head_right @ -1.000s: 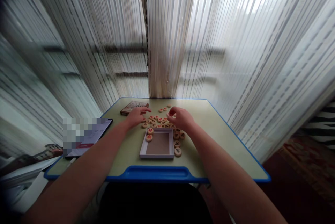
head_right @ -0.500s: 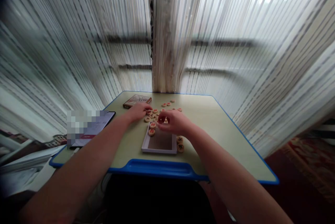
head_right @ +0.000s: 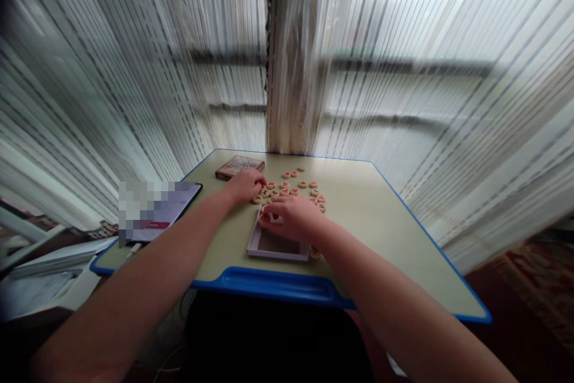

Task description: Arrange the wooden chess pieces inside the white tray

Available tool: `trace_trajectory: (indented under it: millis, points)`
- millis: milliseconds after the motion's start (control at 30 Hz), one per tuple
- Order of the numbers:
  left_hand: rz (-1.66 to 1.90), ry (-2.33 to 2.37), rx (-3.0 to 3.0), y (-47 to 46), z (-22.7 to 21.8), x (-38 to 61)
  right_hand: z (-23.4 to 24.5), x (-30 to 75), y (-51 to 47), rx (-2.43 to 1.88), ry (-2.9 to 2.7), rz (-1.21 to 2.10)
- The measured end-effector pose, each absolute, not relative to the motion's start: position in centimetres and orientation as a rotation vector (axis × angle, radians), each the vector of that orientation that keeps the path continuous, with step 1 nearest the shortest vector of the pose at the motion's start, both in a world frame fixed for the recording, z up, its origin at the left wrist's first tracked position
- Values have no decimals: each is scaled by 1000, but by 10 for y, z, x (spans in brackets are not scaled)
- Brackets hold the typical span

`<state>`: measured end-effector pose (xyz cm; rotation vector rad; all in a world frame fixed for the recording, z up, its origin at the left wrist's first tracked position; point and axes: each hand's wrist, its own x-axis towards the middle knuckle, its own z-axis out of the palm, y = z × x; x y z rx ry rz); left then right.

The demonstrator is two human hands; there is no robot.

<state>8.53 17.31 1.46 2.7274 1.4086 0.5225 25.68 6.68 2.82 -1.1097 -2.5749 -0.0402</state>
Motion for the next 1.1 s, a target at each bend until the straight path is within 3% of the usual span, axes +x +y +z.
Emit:
trace_trajectory:
  millis: [267,533,800,1000,1100]
  points:
    - [504,1417,2737,170,18,85,27,254,66,-1102,-2622,-60]
    - [489,1451,2721,168,20,85,48,263,62,-1403,-2569,23]
    - [484,1430,2727,168,22,85,48,268,64,-1346,-2725,163]
    - [480,1421,2737,167,22,86,47,273,72,-1280,-2615,237]
    - [476,1399,2754,167,20,88,39,279,85,-1284,-2304,128]
